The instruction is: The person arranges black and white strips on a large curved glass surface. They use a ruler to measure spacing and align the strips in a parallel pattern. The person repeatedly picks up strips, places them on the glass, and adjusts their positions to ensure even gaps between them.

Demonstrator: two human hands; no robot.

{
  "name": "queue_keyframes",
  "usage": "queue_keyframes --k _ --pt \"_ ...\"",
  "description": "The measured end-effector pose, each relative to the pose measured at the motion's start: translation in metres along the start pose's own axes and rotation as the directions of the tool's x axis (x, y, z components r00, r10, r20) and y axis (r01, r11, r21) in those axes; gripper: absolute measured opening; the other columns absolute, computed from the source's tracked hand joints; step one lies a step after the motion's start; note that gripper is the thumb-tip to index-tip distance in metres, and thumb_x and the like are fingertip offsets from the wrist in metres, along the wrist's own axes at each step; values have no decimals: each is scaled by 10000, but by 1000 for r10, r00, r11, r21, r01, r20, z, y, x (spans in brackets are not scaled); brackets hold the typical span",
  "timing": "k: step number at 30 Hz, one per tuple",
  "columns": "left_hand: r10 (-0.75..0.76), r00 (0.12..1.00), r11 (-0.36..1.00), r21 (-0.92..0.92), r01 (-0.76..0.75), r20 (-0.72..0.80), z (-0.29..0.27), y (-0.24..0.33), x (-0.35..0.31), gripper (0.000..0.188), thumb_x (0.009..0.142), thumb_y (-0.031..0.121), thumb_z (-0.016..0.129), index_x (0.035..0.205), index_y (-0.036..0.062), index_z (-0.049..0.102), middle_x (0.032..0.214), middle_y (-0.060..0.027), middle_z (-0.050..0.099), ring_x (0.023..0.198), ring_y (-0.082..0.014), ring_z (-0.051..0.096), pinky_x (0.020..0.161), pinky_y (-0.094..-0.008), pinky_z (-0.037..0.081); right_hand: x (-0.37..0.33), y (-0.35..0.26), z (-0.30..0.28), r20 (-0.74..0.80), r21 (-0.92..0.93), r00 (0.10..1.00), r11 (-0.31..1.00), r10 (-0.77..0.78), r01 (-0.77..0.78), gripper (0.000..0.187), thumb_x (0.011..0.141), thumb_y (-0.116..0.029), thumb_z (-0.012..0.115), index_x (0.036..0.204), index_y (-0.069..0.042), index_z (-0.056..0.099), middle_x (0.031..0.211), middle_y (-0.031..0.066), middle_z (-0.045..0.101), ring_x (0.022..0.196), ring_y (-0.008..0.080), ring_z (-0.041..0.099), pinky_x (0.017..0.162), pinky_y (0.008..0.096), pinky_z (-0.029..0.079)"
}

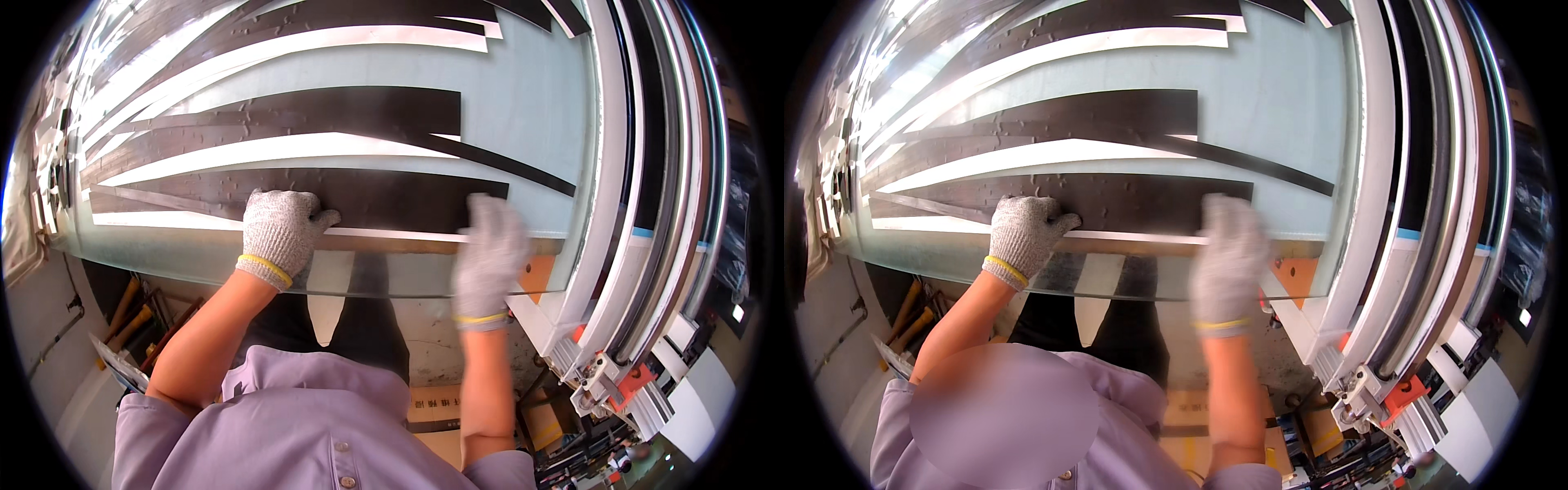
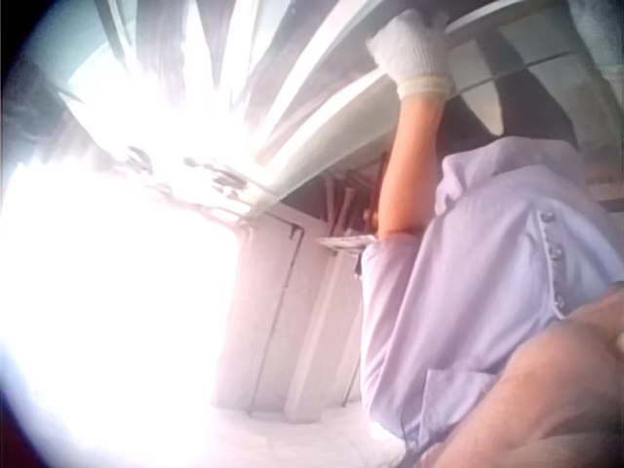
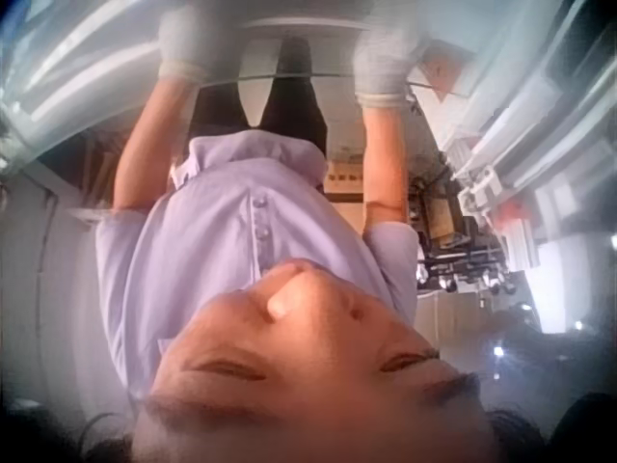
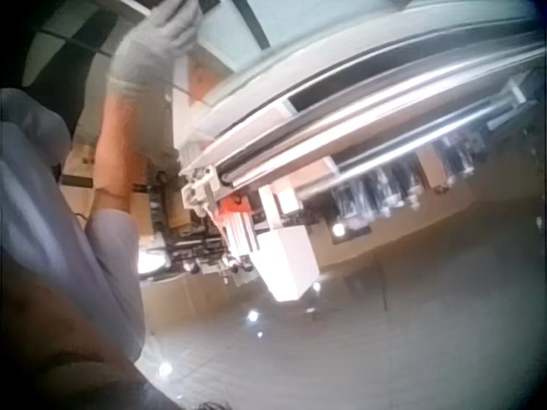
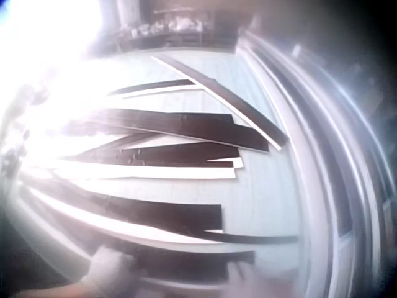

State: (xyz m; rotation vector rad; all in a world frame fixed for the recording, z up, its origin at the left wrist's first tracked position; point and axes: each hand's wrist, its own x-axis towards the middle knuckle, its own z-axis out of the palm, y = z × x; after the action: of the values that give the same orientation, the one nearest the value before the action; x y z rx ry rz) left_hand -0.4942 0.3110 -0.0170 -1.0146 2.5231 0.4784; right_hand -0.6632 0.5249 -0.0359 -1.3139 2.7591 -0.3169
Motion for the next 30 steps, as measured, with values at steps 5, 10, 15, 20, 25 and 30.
queue_keyframes --k 5,10,15,20,25,30 --pt "2 1000 1000 -3 -2 5 -3 2 2 398 876 461 706 781 80 769 689 -171 683 715 -384 678 793 -480 522 -41 -88 33 233 255 938 947 -256 195 790 966 -426 610 1585 -25 325 1664 174 285 1542 347 273 1275 504 187" --pt "43 998 999 -4 -43 -40 1 -2 3 423 884 467 704 772 65 769 681 -178 676 694 -382 681 754 -475 533 -42 -37 13 279 64 960 997 12 -31 867 885 -353 706 1580 -7 321 1683 184 240 1555 352 242 1275 532 166" --pt "51 998 998 -35 -52 -44 5 -6 2 413 882 466 706 753 78 767 668 -178 669 689 -387 673 743 -482 521 -45 9 7 213 -116 971 990 109 -86 795 941 -404 649 1569 -21 347 1657 184 292 1529 366 294 1257 551 202" --pt "93 991 996 20 -92 -101 7 -9 1 394 870 465 711 738 97 766 653 -154 673 662 -354 666 763 -465 502 -35 12 -1 124 -149 974 974 190 -171 690 940 -355 661 1517 -49 440 1624 192 349 1494 380 350 1238 569 234" --pt "81 993 997 16 -80 -83 7 -5 0 381 865 457 713 728 104 757 666 -129 683 687 -326 669 789 -447 478 -2 -90 14 56 410 996 907 74 -91 253 895 -256 717 1079 -100 638 1112 117 634 1099 372 584 913 526 433" --pt "84 981 996 23 -81 -175 2 -32 -13 347 845 427 740 726 102 713 741 -115 705 793 -316 681 805 -460 466 24 -126 29 292 575 951 777 99 -257 156 808 -166 781 828 -98 641 850 80 643 848 340 625 787 452 452"
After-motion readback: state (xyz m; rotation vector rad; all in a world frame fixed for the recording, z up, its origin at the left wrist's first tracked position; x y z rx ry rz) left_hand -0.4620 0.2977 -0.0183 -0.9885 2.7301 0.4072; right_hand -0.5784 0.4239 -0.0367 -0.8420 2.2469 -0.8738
